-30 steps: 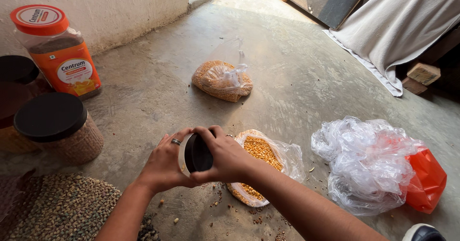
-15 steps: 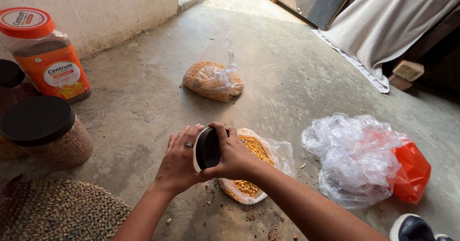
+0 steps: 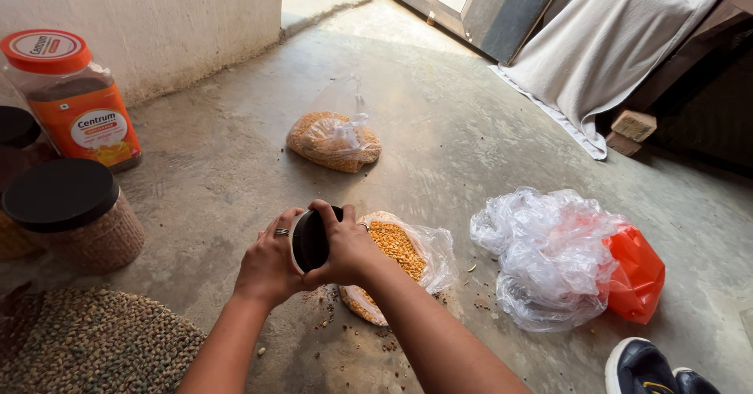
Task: The person opens a plastic bag containing yellow split peas and transfers them by hand into a clear plastic jar. They scoop the peas from the bag and place them into the jar until it is full.
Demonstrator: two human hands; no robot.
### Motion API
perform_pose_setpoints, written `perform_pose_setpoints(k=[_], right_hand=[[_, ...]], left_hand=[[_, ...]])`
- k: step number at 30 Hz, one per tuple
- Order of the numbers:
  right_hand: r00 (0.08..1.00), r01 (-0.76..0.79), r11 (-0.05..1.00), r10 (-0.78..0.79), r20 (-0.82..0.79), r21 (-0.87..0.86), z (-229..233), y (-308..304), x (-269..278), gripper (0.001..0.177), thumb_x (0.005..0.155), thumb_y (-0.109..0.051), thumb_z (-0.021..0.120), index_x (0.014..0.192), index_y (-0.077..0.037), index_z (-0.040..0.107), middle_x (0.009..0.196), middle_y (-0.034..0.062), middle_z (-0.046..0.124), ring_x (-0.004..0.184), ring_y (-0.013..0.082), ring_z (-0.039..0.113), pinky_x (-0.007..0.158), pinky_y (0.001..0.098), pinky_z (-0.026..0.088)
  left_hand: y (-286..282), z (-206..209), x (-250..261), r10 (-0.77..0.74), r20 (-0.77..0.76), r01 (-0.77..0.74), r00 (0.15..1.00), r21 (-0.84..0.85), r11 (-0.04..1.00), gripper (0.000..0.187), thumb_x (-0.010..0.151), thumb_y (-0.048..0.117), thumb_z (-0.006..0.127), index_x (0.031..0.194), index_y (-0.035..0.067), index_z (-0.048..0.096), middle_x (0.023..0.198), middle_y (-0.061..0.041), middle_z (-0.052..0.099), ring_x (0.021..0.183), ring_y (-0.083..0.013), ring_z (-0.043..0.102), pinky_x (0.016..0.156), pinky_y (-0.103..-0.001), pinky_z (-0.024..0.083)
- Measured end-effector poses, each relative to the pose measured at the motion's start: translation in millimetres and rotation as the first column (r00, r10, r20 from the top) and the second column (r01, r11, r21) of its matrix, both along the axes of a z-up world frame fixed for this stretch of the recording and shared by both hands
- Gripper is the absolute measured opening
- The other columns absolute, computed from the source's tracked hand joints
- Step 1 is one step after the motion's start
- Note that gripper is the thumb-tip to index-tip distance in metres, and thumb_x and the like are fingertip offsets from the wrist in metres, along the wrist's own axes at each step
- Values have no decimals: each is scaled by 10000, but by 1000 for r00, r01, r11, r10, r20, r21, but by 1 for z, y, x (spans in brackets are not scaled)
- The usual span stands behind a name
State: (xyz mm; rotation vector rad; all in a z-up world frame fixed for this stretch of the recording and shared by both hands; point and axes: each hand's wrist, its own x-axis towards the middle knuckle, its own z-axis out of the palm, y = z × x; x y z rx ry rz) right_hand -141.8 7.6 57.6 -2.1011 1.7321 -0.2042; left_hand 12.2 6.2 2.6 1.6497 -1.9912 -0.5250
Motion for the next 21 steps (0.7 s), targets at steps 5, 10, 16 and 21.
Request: perform_pose_setpoints(k=[5,10,16,21], right_hand=[[997,43,998,-40,-63,47,1,-14,10,1329,453,-390,957,1570,-319,240,1397,263,403,1200,494,598,1008,491,538],[996,33,996,-25,-88,88,11,-44,23,1325,458,-392,956,1568,-345,235,1389,228,423,1192,468,600,998,475,550],[999,31,979,-24,-33,202,17,-63,7,1320,424,-385,942,1544,-387,243,1384,202,432,1185,431,608,938,477,582],[998,39,960,-49,30,276,16,-61,-14,1327,435,-386,908,1549,-400,188,1369,194,420,1184,417,624,862,487,630]], left_hand=[[-6,18,2,7,31,-12,999,164,986,1255,446,414,1016,1468,258,304,1425,-40,575,1265,-302,613,1060,-438,544],[-20,33,15,-12,37,7,999,146,989,1236,364,367,1061,1393,255,386,1389,5,609,1229,-272,625,1008,-433,548],[-39,36,7,20,54,-32,998,234,972,1318,395,361,1059,1488,198,342,1317,-66,668,1209,-291,657,1018,-417,558],[-35,47,-11,-2,167,-46,986,284,958,1352,395,379,1063,1514,227,320,1372,-40,645,1226,-276,656,1026,-415,570]])
